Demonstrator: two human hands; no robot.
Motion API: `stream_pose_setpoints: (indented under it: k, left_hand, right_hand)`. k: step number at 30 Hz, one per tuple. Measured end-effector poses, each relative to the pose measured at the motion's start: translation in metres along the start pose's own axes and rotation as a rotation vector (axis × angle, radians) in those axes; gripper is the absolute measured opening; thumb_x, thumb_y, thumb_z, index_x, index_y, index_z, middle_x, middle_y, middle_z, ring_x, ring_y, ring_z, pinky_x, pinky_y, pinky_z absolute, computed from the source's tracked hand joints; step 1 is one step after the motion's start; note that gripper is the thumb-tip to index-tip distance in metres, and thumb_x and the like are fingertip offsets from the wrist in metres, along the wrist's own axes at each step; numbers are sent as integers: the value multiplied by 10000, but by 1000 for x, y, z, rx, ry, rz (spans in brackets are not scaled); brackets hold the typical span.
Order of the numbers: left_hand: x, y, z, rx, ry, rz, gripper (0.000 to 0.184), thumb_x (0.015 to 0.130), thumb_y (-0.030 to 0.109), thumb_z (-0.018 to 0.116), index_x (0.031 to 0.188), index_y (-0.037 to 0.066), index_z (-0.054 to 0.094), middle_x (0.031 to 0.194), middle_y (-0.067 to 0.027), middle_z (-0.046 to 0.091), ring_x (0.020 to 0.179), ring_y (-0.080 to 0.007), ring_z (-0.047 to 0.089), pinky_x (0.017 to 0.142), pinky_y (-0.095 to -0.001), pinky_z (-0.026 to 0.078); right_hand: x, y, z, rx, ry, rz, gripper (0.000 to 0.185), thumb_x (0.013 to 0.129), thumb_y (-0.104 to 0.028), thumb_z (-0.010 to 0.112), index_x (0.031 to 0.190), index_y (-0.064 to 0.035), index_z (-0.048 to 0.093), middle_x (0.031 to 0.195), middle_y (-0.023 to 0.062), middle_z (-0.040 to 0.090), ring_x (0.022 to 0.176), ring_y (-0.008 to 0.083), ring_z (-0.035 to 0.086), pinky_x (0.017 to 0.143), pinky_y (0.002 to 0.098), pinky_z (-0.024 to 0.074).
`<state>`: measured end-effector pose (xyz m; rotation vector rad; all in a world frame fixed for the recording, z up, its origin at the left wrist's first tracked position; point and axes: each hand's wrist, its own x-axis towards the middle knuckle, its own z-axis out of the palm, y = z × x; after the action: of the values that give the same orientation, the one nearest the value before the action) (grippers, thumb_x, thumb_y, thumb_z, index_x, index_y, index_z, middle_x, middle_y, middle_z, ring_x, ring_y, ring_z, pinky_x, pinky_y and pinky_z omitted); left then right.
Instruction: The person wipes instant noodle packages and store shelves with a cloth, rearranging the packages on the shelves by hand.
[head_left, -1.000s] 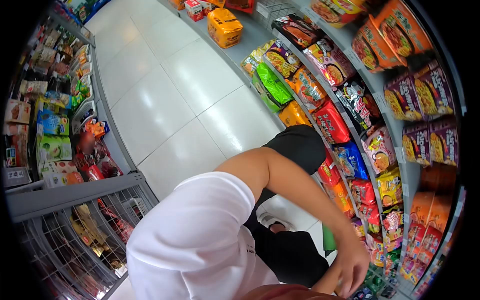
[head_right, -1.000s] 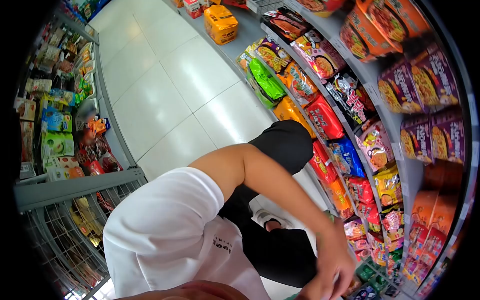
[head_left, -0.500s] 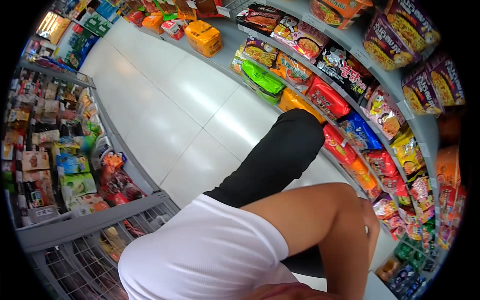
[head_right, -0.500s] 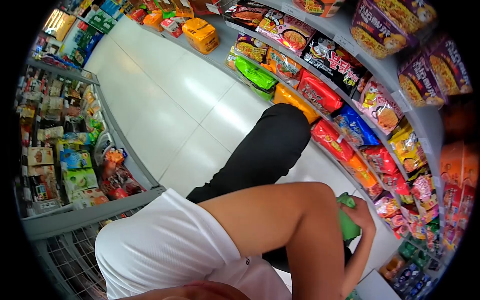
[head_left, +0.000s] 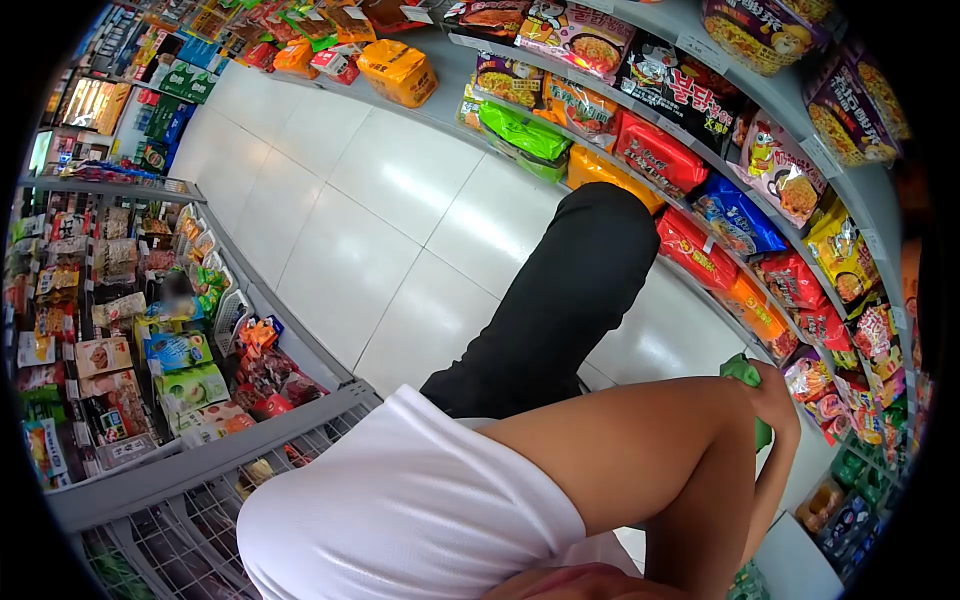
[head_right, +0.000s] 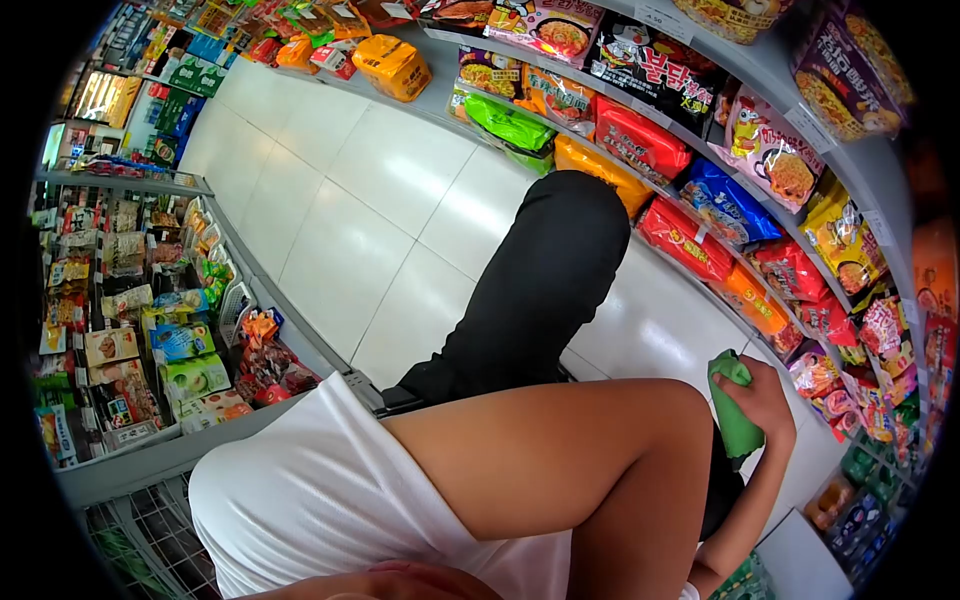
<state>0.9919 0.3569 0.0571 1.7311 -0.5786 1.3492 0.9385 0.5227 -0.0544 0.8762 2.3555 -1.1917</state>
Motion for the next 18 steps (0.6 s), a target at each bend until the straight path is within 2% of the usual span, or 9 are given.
stream_pose_setpoints:
  k: [8,18]
  left_hand:
    - [0,2,-2,9,8,6,281,866,249,822,1002,38,694,986,-146,719,957,-266,691,813,-413,536]
    - [-5,10,-8,14,39,22,281,862,248,826,992,43,685,995,-145,716,964,-276,686,820,-420,533]
  right_hand:
    - [3,20,2,124,8,-21,330,891,-268,777,992,38,708,744,137,687,672,166,632,655,359,516]
    - [10,21,0,31,-19,13,345,886,-292,781,990,30,713,742,120,680,677,166,620,659,368,513]
